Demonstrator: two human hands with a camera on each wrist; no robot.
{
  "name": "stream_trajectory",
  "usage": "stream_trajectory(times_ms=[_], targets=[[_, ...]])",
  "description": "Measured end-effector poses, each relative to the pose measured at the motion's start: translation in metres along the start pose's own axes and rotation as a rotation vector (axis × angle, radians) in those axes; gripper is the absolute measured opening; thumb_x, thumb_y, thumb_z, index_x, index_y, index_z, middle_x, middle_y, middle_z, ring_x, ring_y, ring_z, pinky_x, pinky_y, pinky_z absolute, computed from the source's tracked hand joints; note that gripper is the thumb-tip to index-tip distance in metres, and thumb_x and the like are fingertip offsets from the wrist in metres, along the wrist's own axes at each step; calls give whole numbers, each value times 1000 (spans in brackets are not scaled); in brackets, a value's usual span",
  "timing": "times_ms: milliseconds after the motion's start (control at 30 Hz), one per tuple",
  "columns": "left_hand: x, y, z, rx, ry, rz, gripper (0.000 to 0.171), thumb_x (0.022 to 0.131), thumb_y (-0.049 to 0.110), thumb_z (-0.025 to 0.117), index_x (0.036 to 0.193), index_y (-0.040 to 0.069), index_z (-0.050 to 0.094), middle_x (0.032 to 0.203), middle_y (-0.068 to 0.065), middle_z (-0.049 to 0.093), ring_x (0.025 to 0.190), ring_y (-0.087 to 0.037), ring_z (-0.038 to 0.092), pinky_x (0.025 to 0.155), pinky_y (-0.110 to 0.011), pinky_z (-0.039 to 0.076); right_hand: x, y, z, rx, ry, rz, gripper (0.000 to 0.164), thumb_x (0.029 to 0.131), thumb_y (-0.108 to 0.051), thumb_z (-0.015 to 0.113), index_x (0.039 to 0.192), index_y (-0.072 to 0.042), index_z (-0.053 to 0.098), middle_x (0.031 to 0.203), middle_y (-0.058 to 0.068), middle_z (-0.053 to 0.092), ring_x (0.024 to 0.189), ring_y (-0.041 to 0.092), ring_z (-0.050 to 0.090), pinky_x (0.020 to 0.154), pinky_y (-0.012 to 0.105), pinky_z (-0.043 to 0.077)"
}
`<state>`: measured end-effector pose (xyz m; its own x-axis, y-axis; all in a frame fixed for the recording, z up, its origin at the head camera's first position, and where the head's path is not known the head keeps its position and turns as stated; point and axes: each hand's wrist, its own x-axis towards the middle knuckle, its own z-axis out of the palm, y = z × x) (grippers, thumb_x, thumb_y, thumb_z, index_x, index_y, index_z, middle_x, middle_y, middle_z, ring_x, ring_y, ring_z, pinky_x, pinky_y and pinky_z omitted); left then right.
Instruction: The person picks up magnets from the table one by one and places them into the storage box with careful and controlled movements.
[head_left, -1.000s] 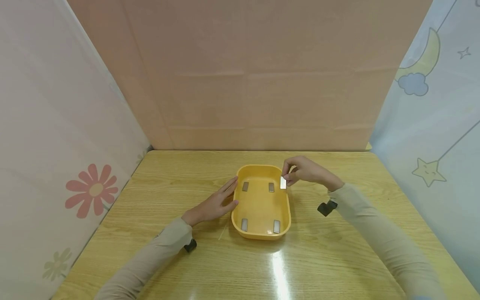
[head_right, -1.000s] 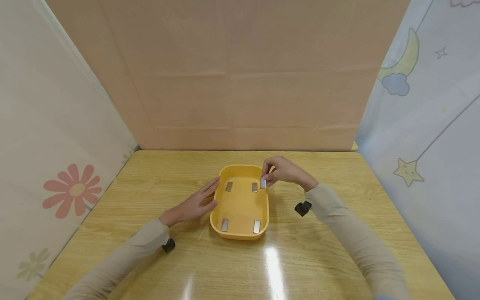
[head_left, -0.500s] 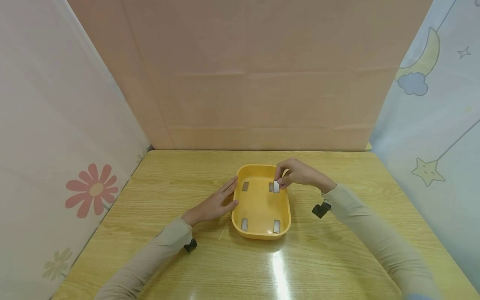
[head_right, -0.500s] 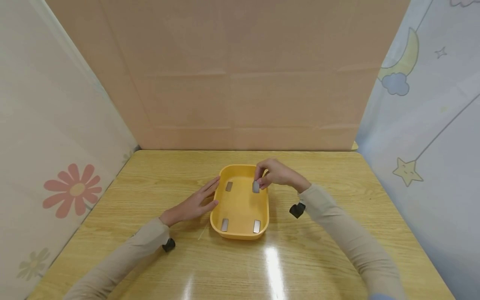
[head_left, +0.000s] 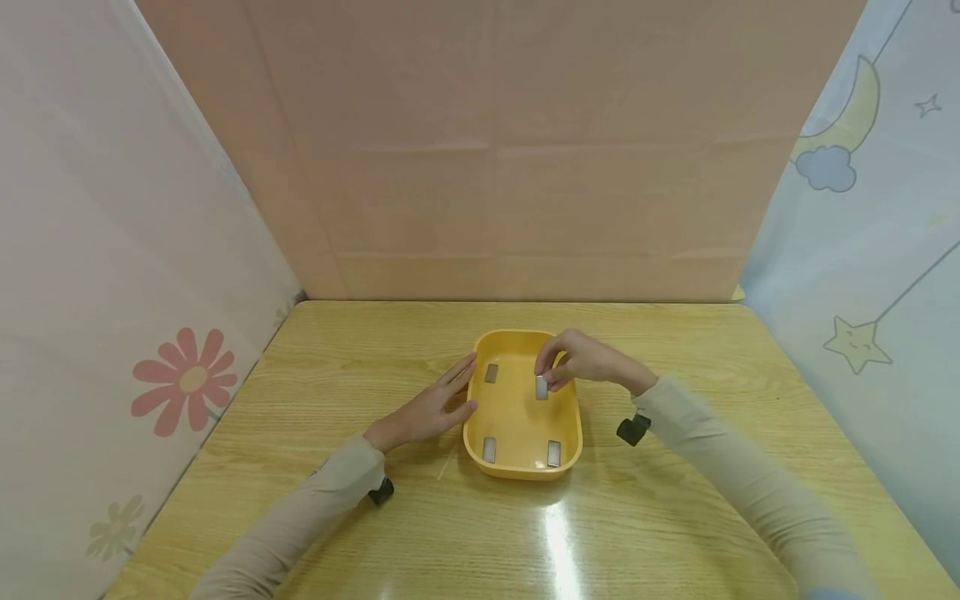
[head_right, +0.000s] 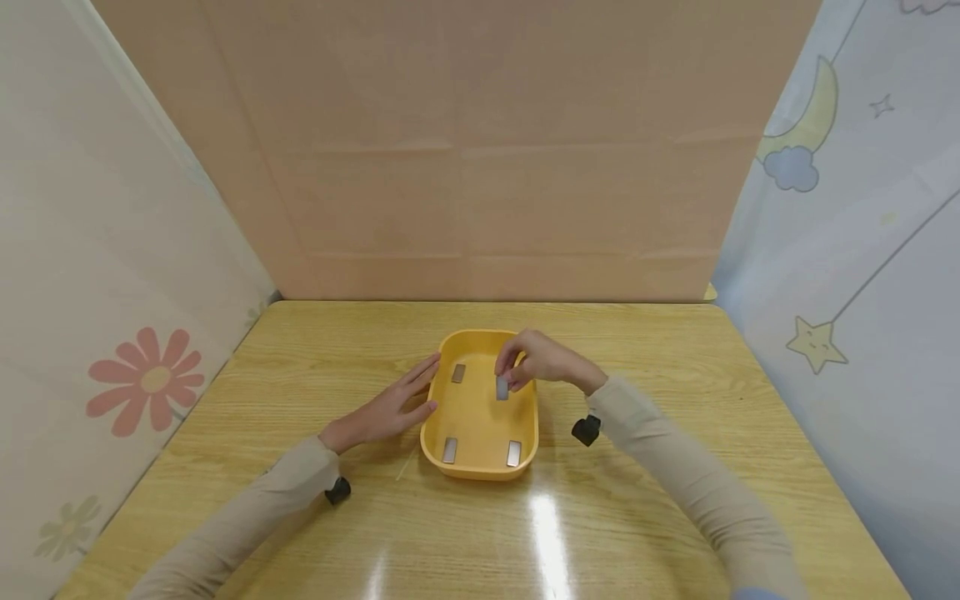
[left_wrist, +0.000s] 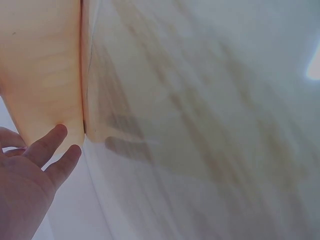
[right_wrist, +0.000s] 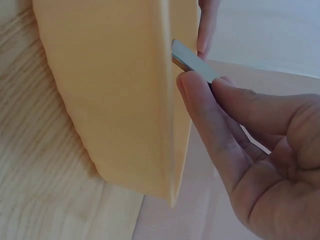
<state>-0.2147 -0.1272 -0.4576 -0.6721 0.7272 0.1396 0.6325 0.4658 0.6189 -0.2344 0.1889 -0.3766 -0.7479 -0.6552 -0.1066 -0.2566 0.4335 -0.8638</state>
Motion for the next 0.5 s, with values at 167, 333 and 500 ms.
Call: stream_trajectory(times_ms=[167,333,500], targets=[[0,-1,0,0,-1,-8,75,106,42,44,158,3,7,166,-9,-2,149,-26,8,115,-50,23,2,5,5,-6,-21,-42,9,92,13,59,99,11,65,92,19,66,80,31,71,73,42,59],[0,-1,0,4,0,-13,75,106,43,43,158,4,8,166,-8,-2,149,-25,9,115,-49,24,7,11,8,-27,-25,-65,9,91,13,60,97,10,65,90,19,65,79,31,70,72,42,59],[0,-2,0,7,-1,-9,74,106,41,44,158,2,8,166,-9,-2,149,-26,9,115,-49,24,11,15,12,-36,-30,-75,9,90,13,60,96,8,66,90,18,65,79,31,70,71,41,59]])
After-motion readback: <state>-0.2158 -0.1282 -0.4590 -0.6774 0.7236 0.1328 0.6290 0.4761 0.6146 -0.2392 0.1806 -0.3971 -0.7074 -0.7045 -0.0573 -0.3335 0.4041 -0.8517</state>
